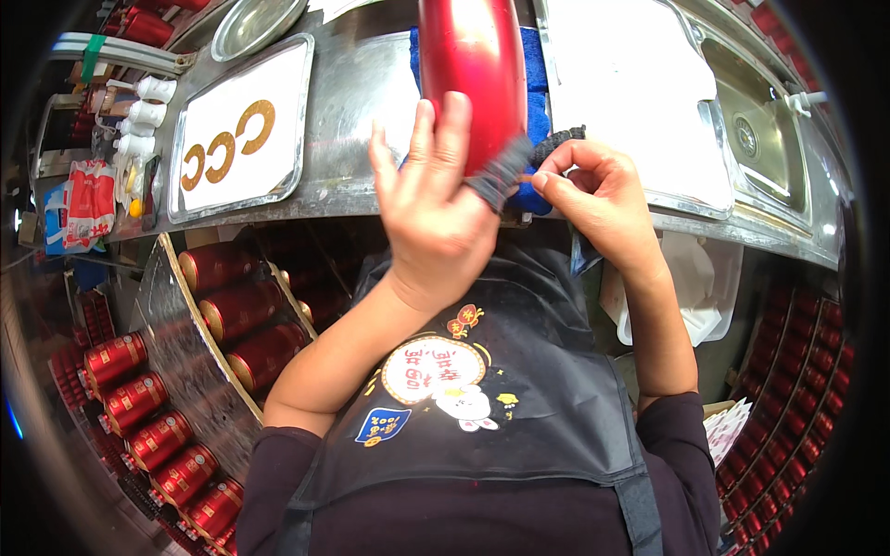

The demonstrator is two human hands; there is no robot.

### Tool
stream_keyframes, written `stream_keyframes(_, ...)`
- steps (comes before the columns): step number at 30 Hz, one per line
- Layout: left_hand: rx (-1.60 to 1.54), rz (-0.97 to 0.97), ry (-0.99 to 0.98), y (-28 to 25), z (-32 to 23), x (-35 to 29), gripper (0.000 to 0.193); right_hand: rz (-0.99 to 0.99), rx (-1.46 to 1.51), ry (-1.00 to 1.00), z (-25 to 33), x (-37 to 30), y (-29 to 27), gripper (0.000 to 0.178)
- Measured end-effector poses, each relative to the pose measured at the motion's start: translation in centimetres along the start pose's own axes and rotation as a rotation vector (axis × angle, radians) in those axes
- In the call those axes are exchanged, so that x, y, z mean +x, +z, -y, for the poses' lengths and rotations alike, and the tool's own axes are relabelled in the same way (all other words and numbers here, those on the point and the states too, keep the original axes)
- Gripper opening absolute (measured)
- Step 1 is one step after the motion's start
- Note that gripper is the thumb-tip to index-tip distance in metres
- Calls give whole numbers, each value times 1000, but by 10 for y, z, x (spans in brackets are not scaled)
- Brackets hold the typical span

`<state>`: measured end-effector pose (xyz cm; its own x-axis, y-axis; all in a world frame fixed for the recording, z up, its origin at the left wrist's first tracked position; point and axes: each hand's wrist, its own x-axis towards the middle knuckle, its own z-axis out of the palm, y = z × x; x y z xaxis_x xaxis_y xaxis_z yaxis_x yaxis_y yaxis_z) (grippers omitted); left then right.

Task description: The person applies gold circular labels to the necks of red cylindrical bottles and then affixes rectangular paper labels to the bottle bodies. The person wipes the bottles with a blue cloth and places the finished bottles on a nearby table.

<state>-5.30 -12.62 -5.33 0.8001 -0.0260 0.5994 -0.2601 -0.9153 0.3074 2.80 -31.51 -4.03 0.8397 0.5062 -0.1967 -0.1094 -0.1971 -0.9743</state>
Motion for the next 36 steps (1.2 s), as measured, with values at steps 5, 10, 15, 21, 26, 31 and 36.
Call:
stream_keyframes(5, -598, -42, -384, 1, 20, -11, 63, 40, -58, 18, 7, -1, -1, 10)
stream_keyframes(10, -500, -93, -415, -5, 16, -37, 52, 8, 70, 78, 19, -7, -2, 10)
stream_keyframes(15, -297, -57, -204, -6, 16, -49, 34, 5, 71, 63, 22, -13, -8, 10)
stream_keyframes(21, -247, -41, -151, -6, 16, -44, 31, -7, 62, 42, 14, -7, -11, 9)
stream_keyframes(26, -186, -29, -26, -11, 12, -31, 36, -6, 59, 51, 10, -5, -9, 9)
stream_keyframes(31, -51, -10, 48, -13, 7, -17, 40, 8, 22, 51, 7, -2, -8, 9)
stream_keyframes(36, 72, -27, 101, 1, -1, -3, 33, 16, 67, 71, 3, 0, -4, 10)
